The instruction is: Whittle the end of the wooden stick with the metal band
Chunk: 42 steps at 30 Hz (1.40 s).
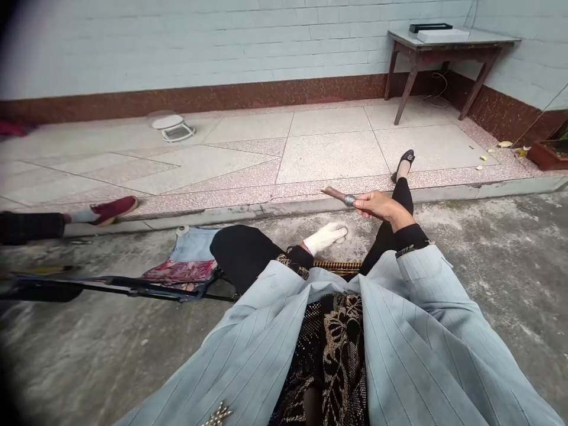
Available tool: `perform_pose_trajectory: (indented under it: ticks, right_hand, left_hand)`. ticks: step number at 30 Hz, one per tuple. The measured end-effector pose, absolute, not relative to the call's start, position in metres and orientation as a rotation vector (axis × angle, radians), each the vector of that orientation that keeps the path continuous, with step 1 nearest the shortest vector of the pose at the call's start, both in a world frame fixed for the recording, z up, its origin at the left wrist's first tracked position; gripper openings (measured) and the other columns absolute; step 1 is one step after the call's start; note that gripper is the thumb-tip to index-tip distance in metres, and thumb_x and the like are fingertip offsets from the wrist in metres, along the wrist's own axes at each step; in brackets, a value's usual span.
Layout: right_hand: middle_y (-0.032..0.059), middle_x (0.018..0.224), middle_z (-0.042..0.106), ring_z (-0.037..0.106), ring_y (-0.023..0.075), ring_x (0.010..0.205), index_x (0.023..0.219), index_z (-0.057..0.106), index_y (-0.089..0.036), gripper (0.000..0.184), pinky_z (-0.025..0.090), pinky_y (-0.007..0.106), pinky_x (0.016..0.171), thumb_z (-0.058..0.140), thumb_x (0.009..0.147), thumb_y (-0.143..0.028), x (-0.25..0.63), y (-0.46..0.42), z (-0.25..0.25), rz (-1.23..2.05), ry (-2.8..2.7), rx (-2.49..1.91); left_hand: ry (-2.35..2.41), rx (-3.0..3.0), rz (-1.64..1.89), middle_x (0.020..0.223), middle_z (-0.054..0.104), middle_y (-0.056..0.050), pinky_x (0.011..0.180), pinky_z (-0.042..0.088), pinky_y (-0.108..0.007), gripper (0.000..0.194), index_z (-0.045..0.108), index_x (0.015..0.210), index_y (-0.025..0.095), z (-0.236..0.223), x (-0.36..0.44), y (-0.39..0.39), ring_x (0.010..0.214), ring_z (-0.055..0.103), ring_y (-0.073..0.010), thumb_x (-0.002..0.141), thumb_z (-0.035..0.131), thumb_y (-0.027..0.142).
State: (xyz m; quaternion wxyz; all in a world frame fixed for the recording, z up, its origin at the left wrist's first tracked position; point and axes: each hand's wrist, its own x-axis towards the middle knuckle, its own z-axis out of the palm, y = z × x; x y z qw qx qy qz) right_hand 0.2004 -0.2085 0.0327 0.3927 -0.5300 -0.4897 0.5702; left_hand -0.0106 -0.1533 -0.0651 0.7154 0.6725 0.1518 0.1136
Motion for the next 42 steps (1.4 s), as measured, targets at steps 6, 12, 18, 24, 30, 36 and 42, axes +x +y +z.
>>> perform_pose_trajectory:
  ticks: [6, 12, 18, 24, 30, 36, 42]
  right_hand:
    - [-0.0003, 0.057, 0.059, 0.047, 0.0055, 0.044, 0.067, 0.065, -0.015, 0.026, 0.032, 0.018, 0.040, 0.079, 0.073, -0.036, 0.206, -0.206, 0.021, 1.440, -1.168, -1.371]
    - [-0.0004, 0.056, 0.059, 0.046, 0.0061, 0.042, 0.069, 0.067, -0.014, 0.020, 0.034, 0.019, 0.040, 0.074, 0.078, -0.031, 0.204, -0.200, 0.014, 1.360, -1.246, -1.505]
    - [0.0010, 0.060, 0.061, 0.050, 0.0104, 0.048, 0.077, 0.071, -0.015, 0.019, 0.037, 0.024, 0.049, 0.065, 0.085, -0.032, 0.201, -0.190, 0.006, 0.953, -1.477, -1.944]
    - [0.0145, 0.079, 0.069, 0.065, 0.0264, 0.082, 0.074, 0.073, -0.016, 0.020, 0.042, 0.031, 0.069, 0.070, 0.081, -0.034, 0.191, -0.187, 0.008, 0.573, -1.949, -2.361]
    - [0.0028, 0.052, 0.058, 0.050, 0.0115, 0.049, 0.059, 0.068, -0.015, 0.024, 0.038, 0.026, 0.053, 0.072, 0.078, -0.029, 0.189, -0.195, 0.025, 1.499, -2.139, -2.042]
    - [-0.0035, 0.057, 0.059, 0.045, 0.0060, 0.047, 0.074, 0.072, -0.015, 0.034, 0.035, 0.021, 0.048, 0.078, 0.068, -0.048, 0.188, -0.201, 0.041, 1.714, -1.783, -1.413]
    - [-0.0008, 0.059, 0.060, 0.047, 0.0058, 0.047, 0.066, 0.065, -0.014, 0.040, 0.033, 0.020, 0.045, 0.082, 0.064, -0.049, 0.186, -0.203, 0.039, 1.493, -1.306, -1.364]
  left_hand:
    - [0.510, 1.752, 0.242, 0.066, 0.054, -0.001, 0.053, 0.039, -0.023, 0.038, 0.061, 0.083, 0.014, -0.063, -0.013, -0.167, 0.055, 0.041, -0.0091, 0.089, 0.054, 0.050]
    - [0.535, 1.867, 0.270, 0.071, 0.057, -0.001, 0.062, 0.040, -0.024, 0.027, 0.064, 0.081, 0.016, -0.062, -0.012, -0.169, 0.064, 0.046, -0.0121, 0.090, 0.052, 0.037]
    - [0.536, 2.202, 0.298, 0.081, 0.062, -0.003, 0.077, 0.043, -0.026, 0.030, 0.063, 0.080, 0.016, -0.072, -0.011, -0.162, 0.079, 0.054, -0.0156, 0.094, 0.044, 0.034]
    - [0.610, 2.334, 0.319, 0.086, 0.065, -0.003, 0.083, 0.041, -0.026, 0.026, 0.066, 0.092, 0.018, -0.076, -0.018, -0.147, 0.083, 0.058, -0.0163, 0.095, 0.045, 0.032]
    - [0.519, 2.283, 0.332, 0.082, 0.064, -0.002, 0.077, 0.041, -0.026, 0.027, 0.066, 0.090, 0.017, -0.060, -0.025, -0.133, 0.078, 0.056, -0.0156, 0.093, 0.044, 0.032]
    - [0.520, 1.827, 0.409, 0.075, 0.058, -0.003, 0.060, 0.037, -0.024, 0.041, 0.062, 0.093, 0.012, -0.072, -0.026, -0.135, 0.062, 0.046, -0.0112, 0.092, 0.046, 0.050]
    - [0.464, 1.767, 0.373, 0.064, 0.048, 0.002, 0.053, 0.031, -0.022, 0.040, 0.059, 0.082, 0.014, -0.085, -0.020, -0.131, 0.055, 0.039, -0.0090, 0.091, 0.047, 0.051]
